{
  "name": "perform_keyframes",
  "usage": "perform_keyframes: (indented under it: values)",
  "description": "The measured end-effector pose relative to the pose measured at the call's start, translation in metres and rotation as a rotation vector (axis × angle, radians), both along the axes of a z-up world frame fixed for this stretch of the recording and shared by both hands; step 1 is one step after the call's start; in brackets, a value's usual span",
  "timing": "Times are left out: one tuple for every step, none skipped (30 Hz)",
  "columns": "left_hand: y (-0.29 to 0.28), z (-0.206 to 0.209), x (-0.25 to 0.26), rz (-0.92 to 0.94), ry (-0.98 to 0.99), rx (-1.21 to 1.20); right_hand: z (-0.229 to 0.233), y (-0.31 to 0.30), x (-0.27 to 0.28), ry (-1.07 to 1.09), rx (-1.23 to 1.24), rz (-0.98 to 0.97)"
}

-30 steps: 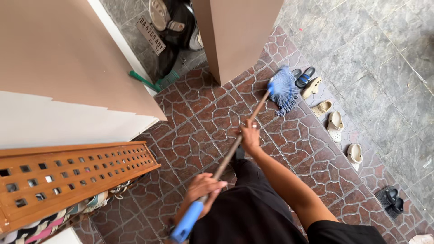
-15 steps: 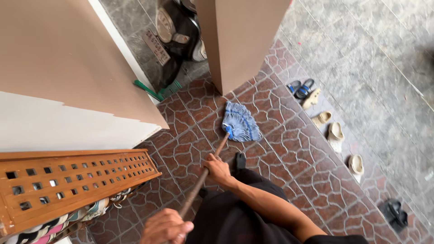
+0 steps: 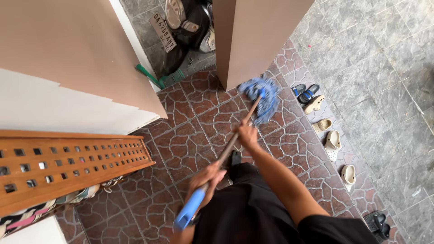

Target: The person mops a tiled entryway floor by hand using a blue string mop, moving the mop head in various directions across the brown tiles and around a shoe rack.

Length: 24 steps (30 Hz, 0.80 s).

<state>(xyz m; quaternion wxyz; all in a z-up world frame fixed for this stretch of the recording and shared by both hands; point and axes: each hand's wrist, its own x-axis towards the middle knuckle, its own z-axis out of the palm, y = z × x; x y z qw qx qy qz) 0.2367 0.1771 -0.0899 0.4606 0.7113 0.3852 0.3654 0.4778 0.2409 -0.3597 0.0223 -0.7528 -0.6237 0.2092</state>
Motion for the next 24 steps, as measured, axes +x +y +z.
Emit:
perform_keyframes:
  values:
    - [0.006, -0.009, 0.011, -0.070, -0.094, 0.038, -0.009, 0.003, 0.017, -0.008, -0.094, -0.045]
    - [0.010, -0.016, 0.023, -0.141, -0.186, 0.074, -0.015, 0.008, 0.031, -0.015, -0.188, -0.091]
    - [0.007, -0.019, 0.032, -0.138, -0.180, 0.072, -0.017, 0.007, 0.045, -0.063, -0.195, -0.082]
    - [0.004, -0.021, 0.040, -0.227, -0.193, 0.058, -0.017, 0.005, 0.056, -0.113, -0.199, -0.075]
    - [0.000, -0.020, 0.041, -0.315, -0.205, 0.043, -0.015, -0.005, 0.058, -0.109, -0.198, -0.073]
    - [-0.003, -0.016, 0.038, -0.321, -0.206, 0.048, -0.010, -0.014, 0.064, -0.069, -0.125, -0.051]
    - [-0.009, -0.011, 0.034, -0.304, -0.207, 0.028, -0.005, -0.019, 0.064, -0.031, -0.052, -0.028]
    - [-0.016, -0.006, 0.030, -0.293, -0.211, 0.002, -0.002, -0.026, 0.057, -0.034, -0.052, -0.040]
    - [-0.021, 0.001, 0.021, -0.306, -0.215, 0.002, -0.001, -0.030, 0.043, -0.006, -0.074, 0.002]
    - [-0.023, 0.009, 0.006, -0.271, -0.205, 0.041, 0.001, -0.036, 0.030, 0.023, -0.094, 0.041]
    - [-0.025, 0.019, -0.011, -0.237, -0.195, 0.081, 0.003, -0.043, 0.015, 0.079, 0.051, 0.059]
    - [-0.027, 0.031, -0.030, -0.243, -0.168, 0.059, 0.006, -0.055, -0.002, 0.133, 0.193, 0.069]
    - [-0.030, 0.044, -0.050, -0.249, -0.140, 0.037, 0.010, -0.066, -0.020, 0.179, 0.150, 0.048]
    - [-0.031, 0.059, -0.067, -0.259, -0.115, 0.041, 0.013, -0.072, -0.040, 0.220, 0.115, 0.020]
    - [-0.034, 0.073, -0.084, -0.269, -0.091, 0.045, 0.019, -0.081, -0.061, 0.304, 0.098, -0.003]
    - [-0.036, 0.086, -0.099, -0.269, -0.115, 0.083, 0.025, -0.093, -0.080, 0.385, 0.088, -0.030]
    - [-0.037, 0.096, -0.112, -0.269, -0.140, 0.120, 0.032, -0.102, -0.102, 0.432, 0.184, -0.047]
    - [-0.041, 0.105, -0.126, -0.277, -0.172, 0.065, 0.041, -0.111, -0.125, 0.478, 0.277, -0.061]
    - [-0.041, 0.111, -0.137, -0.285, -0.202, 0.008, 0.052, -0.120, -0.141, 0.439, 0.398, -0.007]
    - [-0.043, 0.116, -0.149, -0.309, -0.201, -0.001, 0.065, -0.131, -0.160, 0.406, 0.508, 0.053]
    - [-0.044, 0.121, -0.162, -0.324, -0.238, 0.027, 0.079, -0.145, -0.178, 0.401, 0.506, 0.028]
    - [-0.040, 0.125, -0.171, -0.338, -0.278, 0.063, 0.095, -0.157, -0.193, 0.476, 0.323, -0.080]
    - [-0.033, 0.127, -0.177, -0.359, -0.281, 0.060, 0.109, -0.166, -0.206, 0.551, 0.139, -0.188]
    - [-0.025, 0.129, -0.181, -0.470, -0.342, 0.085, 0.119, -0.169, -0.214, 0.544, 0.145, -0.205]
